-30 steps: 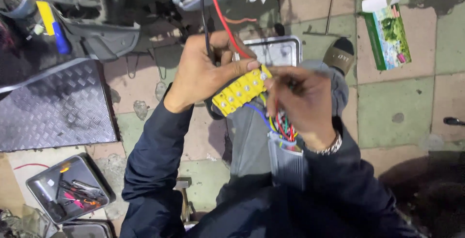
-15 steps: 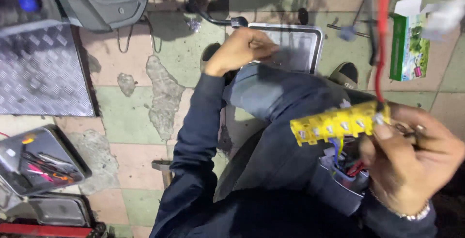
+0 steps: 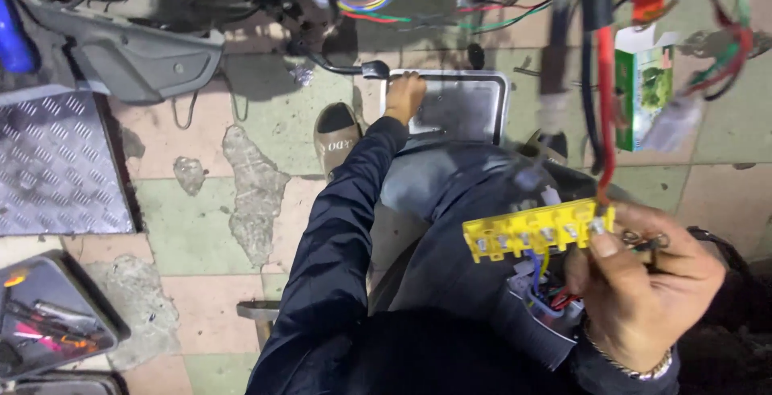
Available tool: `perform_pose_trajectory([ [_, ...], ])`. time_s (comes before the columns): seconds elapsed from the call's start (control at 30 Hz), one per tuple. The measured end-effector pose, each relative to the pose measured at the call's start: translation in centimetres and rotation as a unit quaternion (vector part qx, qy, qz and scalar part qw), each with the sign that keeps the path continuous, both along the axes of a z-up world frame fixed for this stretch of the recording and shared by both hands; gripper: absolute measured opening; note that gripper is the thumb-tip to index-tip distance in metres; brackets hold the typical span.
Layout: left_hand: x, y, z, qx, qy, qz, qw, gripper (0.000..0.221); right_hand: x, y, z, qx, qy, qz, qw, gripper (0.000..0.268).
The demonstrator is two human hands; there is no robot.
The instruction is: Unpacking a motor controller and connecting its wiring harness to a terminal block on a motorcycle.
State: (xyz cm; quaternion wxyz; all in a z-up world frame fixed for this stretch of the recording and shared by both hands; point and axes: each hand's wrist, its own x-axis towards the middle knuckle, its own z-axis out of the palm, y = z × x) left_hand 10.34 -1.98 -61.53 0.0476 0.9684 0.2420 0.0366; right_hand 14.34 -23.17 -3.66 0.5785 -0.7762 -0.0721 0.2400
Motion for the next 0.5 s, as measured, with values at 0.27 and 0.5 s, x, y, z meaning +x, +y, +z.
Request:
perform_pose_trajectory([
  [0.27, -0.8, 0.9, 1.3, -0.102, 0.007, -0.105, 0.989, 0.014, -0.1, 0.6, 0.5, 0.014, 0.032, 0.000, 0.999, 0.020],
  [0.5, -3.6, 2.3, 28.7, -0.288, -0.324, 0.135, 0.891, 0.018, -0.4, 1.7, 0.8, 0.022, -0.021, 0.025, 0.999, 0.020],
])
